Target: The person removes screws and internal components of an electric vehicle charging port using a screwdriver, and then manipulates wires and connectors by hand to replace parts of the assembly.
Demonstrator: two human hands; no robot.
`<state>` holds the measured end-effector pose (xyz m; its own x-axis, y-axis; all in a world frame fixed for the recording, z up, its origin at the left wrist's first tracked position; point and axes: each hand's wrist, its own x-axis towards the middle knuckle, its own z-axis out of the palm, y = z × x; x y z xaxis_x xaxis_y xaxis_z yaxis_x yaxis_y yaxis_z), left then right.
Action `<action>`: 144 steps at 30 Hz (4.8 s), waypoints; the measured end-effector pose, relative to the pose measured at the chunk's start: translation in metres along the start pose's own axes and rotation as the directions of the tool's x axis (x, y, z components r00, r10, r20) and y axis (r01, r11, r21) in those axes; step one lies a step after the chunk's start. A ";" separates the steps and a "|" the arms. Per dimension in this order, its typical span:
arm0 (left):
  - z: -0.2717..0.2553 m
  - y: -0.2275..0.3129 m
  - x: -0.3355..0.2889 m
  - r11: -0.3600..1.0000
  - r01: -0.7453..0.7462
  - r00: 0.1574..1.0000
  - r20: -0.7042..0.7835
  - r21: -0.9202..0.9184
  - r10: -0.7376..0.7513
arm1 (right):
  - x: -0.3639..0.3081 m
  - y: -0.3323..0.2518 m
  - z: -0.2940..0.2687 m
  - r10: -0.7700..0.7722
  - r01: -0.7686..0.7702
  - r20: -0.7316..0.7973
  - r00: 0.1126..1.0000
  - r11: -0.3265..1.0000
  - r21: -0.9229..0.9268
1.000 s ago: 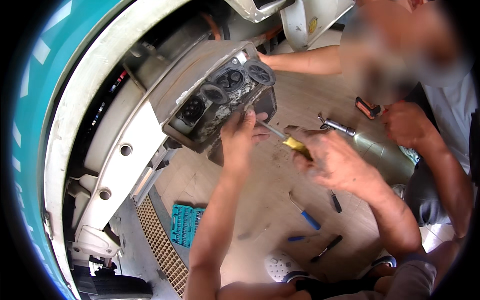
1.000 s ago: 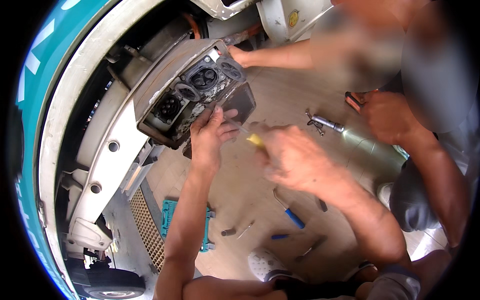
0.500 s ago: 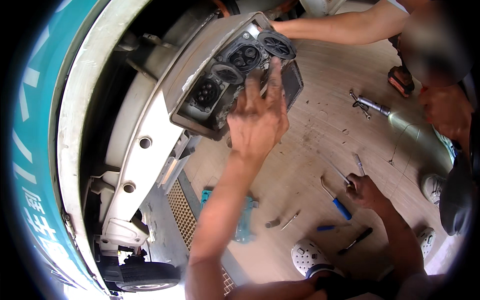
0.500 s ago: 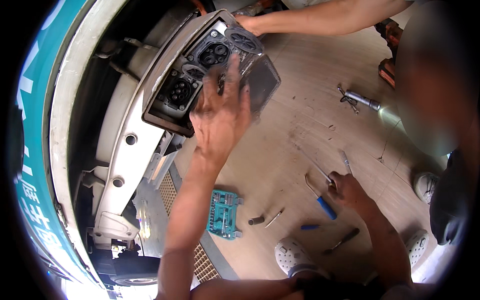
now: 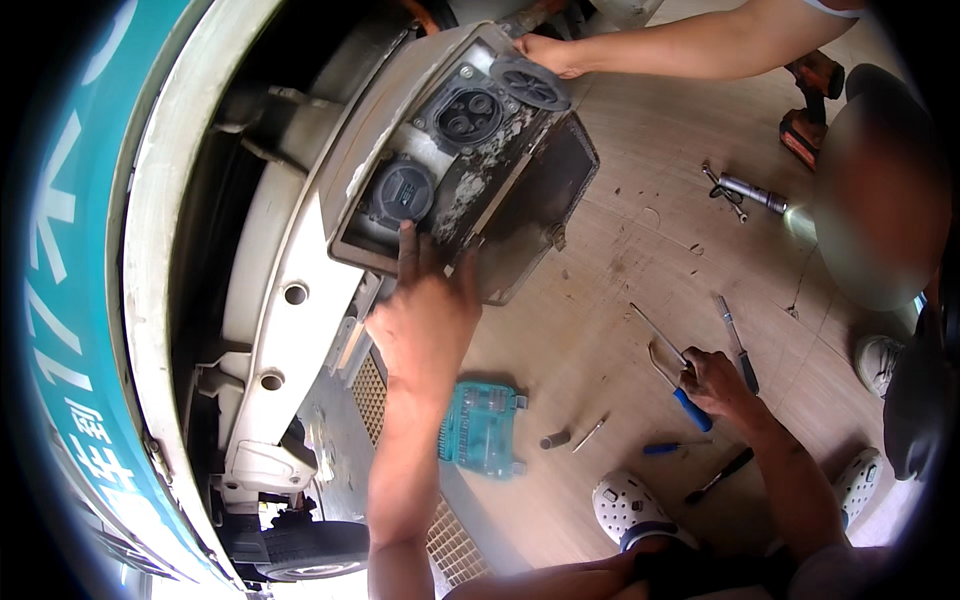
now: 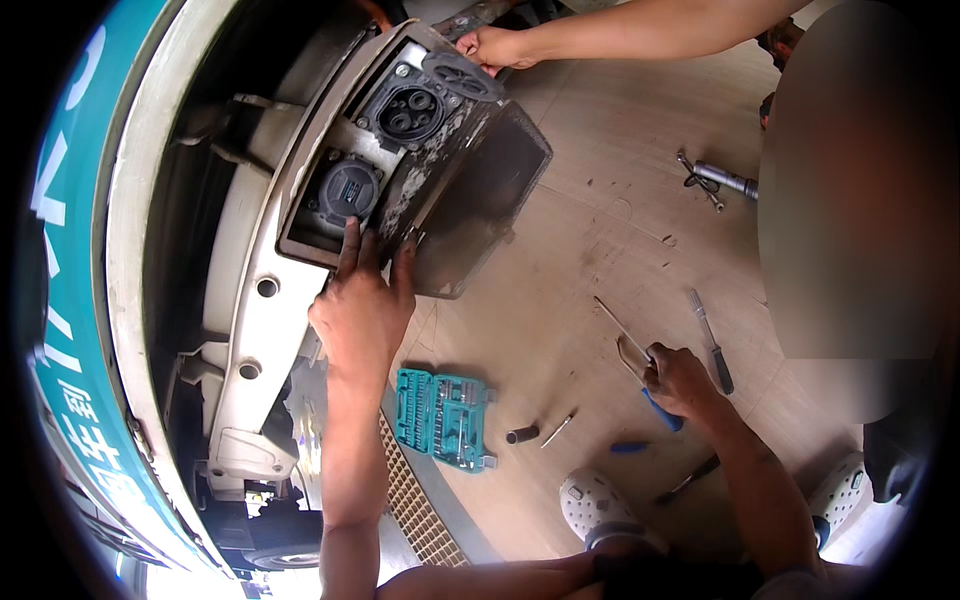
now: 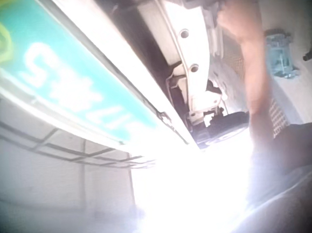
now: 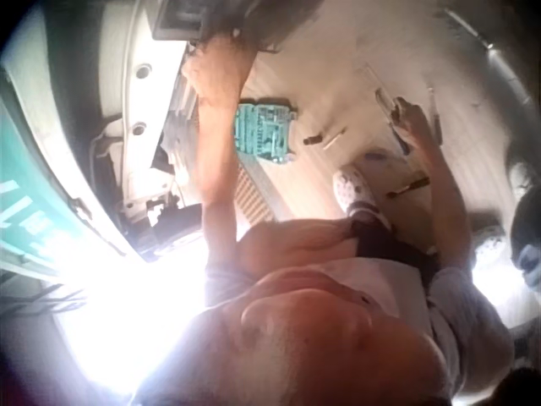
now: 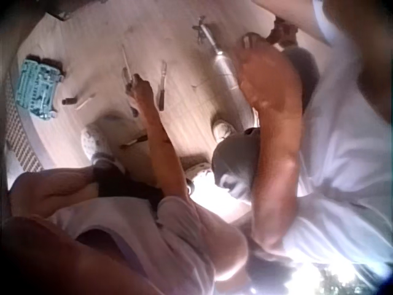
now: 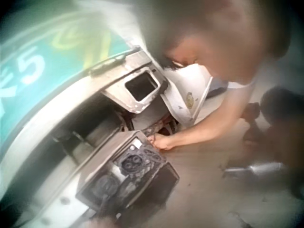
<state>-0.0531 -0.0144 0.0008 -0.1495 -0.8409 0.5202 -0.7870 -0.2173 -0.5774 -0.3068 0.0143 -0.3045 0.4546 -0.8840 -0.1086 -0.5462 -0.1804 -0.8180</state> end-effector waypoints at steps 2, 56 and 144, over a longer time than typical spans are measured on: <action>-0.001 0.000 0.004 0.999 -0.005 0.997 -0.081 -0.046 0.002 | 0.007 -0.012 0.002 -0.008 0.007 0.029 1.000 1.000 0.009; 0.033 0.027 0.014 0.983 -0.182 0.982 0.063 0.020 0.180 | -0.004 0.056 0.115 -0.215 0.207 -0.093 0.972 0.975 -0.087; 0.044 0.177 -0.233 0.144 -0.364 0.395 -0.012 -0.920 0.919 | 0.174 -0.259 -0.137 -0.522 0.606 -0.688 0.504 0.781 -0.149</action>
<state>-0.1315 0.1213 -0.2498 -0.7893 -0.5255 -0.3176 -0.6100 0.7307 0.3067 -0.1825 -0.1520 -0.0342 0.0305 -0.6481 0.7610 -0.2564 -0.7409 -0.6207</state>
